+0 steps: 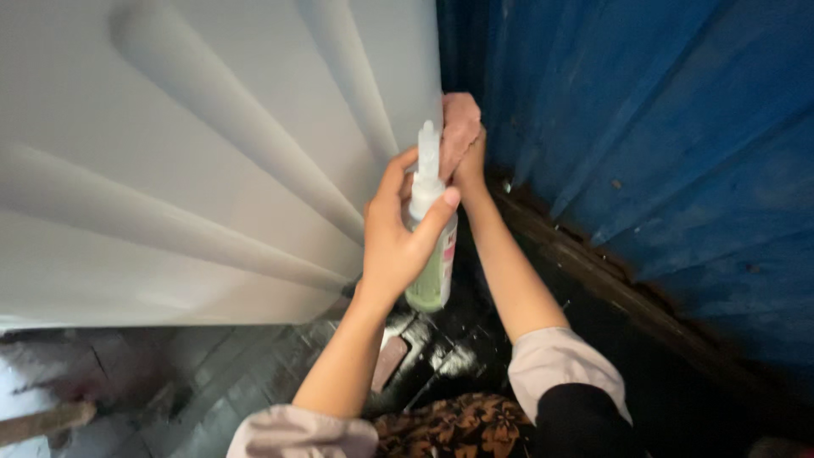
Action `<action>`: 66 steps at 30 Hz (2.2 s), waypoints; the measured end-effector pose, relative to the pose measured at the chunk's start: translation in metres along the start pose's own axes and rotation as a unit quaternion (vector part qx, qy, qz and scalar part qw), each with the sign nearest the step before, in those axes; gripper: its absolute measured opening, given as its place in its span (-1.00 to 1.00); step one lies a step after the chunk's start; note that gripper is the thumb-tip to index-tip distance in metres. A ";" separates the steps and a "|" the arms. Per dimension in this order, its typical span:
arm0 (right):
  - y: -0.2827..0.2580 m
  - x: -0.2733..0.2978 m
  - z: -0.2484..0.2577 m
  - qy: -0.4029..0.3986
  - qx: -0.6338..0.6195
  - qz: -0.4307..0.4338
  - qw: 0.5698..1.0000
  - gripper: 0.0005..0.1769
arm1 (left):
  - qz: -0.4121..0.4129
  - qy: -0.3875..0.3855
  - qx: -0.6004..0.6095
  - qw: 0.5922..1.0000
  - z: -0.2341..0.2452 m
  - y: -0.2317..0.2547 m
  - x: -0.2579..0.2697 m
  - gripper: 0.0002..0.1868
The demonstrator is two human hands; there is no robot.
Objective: The person sprays a cleaning solution onto the side of a white appliance and wipes the surface with a pink cloth. The person repeatedly sprays and wipes the same area of the appliance.
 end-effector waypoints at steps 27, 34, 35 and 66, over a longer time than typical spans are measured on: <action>-0.054 -0.049 -0.050 0.007 0.020 0.036 0.999 -0.48 | 0.040 0.012 0.037 0.998 0.068 0.056 0.048 -0.43; -0.107 -0.146 -0.106 -0.031 0.024 0.093 0.995 -0.48 | 0.037 0.016 0.047 0.998 0.078 0.073 0.049 -0.43; -0.118 -0.151 -0.113 -0.038 0.031 0.104 0.993 -0.48 | 0.043 0.016 0.054 0.998 0.079 0.075 0.050 -0.42; -0.194 0.011 -0.123 -0.052 0.196 0.168 0.965 -0.34 | -0.020 0.009 0.038 0.999 0.180 0.118 0.184 -0.44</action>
Point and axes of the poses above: each hand's wrist, its own x-axis away from the middle knuckle, its own z-axis out of the back of the hand, y = z × x, the point moved 3 cm from there along -x, towards the middle knuckle, and after that the axes turned 11 degrees about z, right-handed, at the moved point
